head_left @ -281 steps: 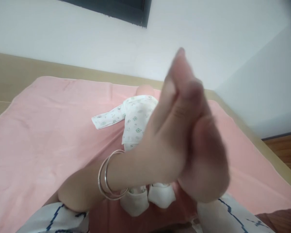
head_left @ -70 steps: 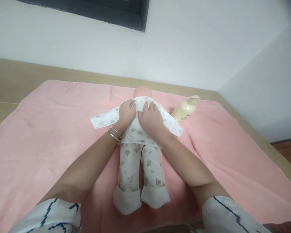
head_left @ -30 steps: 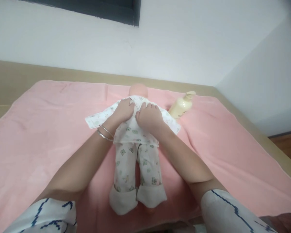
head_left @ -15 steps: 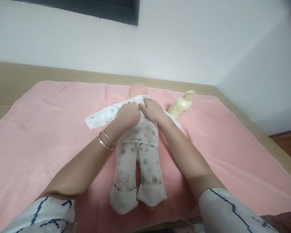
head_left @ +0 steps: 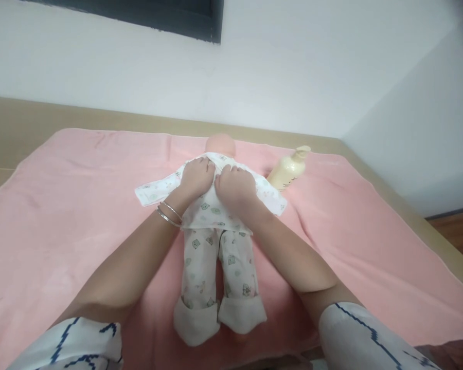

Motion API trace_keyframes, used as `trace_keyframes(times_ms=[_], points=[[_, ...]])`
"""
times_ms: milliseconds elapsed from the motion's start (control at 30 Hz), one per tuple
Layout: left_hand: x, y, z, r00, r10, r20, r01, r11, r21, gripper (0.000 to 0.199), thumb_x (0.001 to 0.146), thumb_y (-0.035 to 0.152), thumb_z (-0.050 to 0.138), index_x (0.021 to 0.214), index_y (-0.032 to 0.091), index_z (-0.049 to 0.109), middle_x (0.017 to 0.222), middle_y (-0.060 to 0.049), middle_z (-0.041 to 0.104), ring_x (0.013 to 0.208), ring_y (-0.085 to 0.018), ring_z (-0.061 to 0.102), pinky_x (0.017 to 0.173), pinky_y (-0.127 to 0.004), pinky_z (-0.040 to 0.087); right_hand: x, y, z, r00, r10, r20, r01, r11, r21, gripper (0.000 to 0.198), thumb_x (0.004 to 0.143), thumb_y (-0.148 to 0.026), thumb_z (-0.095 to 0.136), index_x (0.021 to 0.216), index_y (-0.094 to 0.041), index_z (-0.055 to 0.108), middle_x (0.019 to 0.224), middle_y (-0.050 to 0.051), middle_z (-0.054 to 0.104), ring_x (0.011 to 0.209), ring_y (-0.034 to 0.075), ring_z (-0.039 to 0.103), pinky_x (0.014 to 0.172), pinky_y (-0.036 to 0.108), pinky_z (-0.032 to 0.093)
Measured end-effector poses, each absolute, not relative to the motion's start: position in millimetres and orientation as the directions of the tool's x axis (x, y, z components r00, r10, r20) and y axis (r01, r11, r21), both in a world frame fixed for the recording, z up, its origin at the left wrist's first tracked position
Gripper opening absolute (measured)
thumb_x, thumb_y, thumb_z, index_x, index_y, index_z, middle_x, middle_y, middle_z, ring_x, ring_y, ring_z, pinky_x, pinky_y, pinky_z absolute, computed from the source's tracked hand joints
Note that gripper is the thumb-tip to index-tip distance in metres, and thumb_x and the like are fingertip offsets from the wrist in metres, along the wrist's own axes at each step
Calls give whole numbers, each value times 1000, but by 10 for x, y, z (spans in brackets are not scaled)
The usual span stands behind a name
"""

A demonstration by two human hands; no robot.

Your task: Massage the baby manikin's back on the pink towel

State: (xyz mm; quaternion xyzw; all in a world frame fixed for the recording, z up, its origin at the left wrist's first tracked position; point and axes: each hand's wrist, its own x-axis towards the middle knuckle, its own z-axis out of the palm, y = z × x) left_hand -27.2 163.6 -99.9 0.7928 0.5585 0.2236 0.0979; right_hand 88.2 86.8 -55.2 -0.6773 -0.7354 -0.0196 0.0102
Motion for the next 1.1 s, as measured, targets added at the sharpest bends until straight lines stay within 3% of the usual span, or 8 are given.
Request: trace_keyframes(times_ms=[133, 300, 467, 567, 867, 1100], points=[[-257, 1621, -1030, 253, 930, 268, 842, -348, 413, 38, 101, 25, 30, 98, 17, 67, 111, -16, 73, 105, -29, 67, 97, -42, 49, 928, 931, -571, -80, 993, 82, 996, 82, -22, 44, 105, -28, 30, 124, -4, 61, 120, 25, 68, 113, 36, 67, 93, 44, 52], [-247, 1619, -1049, 221, 937, 270, 855, -319, 409, 38, 101, 26, 32, 107, 14, 68, 117, -17, 73, 110, -31, 66, 100, -43, 48, 1100, 1094, -601, -86, 995, 50, 984, 93, -153, 42, 104, -35, 33, 121, -11, 63, 121, 20, 70, 117, 35, 64, 95, 42, 52], [-243, 1607, -1054, 225, 936, 272, 853, -324, 409, 40, 102, 26, 32, 114, 12, 67, 121, -18, 72, 114, -32, 65, 104, -45, 47, 1166, 1278, -820, -85, 988, 133, 968, 113, -224, 55, 104, -35, 30, 144, -3, 49, 152, 24, 53, 142, 35, 48, 120, 49, 34], [-242, 1599, -1053, 218, 939, 267, 845, -318, 429, 39, 102, 26, 33, 114, 12, 68, 122, -18, 72, 115, -32, 65, 105, -45, 47, 1170, 1330, -913, -77, 987, 139, 962, 110, -251, 59, 104, -35, 29, 150, -1, 43, 156, 24, 48, 149, 35, 40, 125, 52, 27], [-253, 1612, -1067, 221, 943, 247, 843, -312, 439, 40, 102, 28, 33, 116, 13, 67, 123, -17, 71, 116, -33, 64, 107, -48, 46, 1222, 1294, -824, -120, 984, 135, 955, 151, -255, 53, 103, -40, 30, 136, -6, 55, 143, 24, 59, 131, 38, 56, 111, 50, 43], [-256, 1595, -1063, 233, 939, 251, 837, -325, 439, 42, 103, 28, 32, 121, 13, 67, 129, -15, 70, 125, -31, 62, 114, -46, 43, 1290, 1290, -762, -86, 995, 58, 929, 101, -355, 62, 101, -48, 34, 148, -9, 47, 154, 21, 52, 141, 38, 50, 117, 52, 39]])
